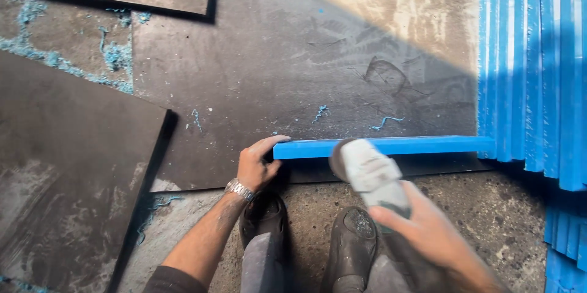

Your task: Smoothing the edges of manufactured blue plastic blocks using a handheld angle grinder.

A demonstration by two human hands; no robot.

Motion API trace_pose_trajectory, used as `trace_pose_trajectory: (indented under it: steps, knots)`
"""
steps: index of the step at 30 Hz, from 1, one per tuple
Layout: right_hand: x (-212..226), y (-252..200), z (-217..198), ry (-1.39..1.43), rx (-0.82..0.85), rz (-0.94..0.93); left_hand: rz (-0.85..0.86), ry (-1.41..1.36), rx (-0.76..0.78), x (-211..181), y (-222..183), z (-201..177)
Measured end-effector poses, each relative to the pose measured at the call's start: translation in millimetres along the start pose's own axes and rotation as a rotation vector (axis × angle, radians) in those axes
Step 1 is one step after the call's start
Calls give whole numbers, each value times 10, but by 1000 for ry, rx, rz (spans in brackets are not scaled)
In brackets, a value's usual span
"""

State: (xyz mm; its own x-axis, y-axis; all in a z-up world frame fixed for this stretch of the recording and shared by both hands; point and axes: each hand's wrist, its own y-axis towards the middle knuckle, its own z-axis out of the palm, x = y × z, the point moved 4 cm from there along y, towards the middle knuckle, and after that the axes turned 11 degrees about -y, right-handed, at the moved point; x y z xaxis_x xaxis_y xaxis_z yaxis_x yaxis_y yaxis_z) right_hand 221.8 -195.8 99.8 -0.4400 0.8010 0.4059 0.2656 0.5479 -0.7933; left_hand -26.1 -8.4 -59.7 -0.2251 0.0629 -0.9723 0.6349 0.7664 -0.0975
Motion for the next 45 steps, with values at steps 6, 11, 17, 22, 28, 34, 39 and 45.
trace_pose_trajectory:
  steps: [6, 11, 17, 22, 28, 34, 39, 45]
  knots:
    - [-1276, -142, -334, 370, -198, 303, 74, 126, 56, -236, 61, -48]
    - [-984, -234, -357, 393, -283, 387, 232, 330, 228, -768, 258, 71]
    - [-421, -147, -99, 220, -189, 69, 189, 705, 450, -678, 345, 648]
    - [-300, -140, -117, 208, -90, 71, 171, 744, 427, -537, 265, 469]
    - [-850, -156, -296, 236, -152, 170, -39, 787, 487, -575, 84, -74]
    - [-1452, -250, -613, 369, -391, 350, 75, 884, 379, -597, -97, -280]
    - [-1810, -434, -516, 524, -479, 296, 8, 859, 405, -580, -87, -280]
    - [-1229, -458, -281, 426, -315, 209, -28, 881, 421, -636, -67, -243]
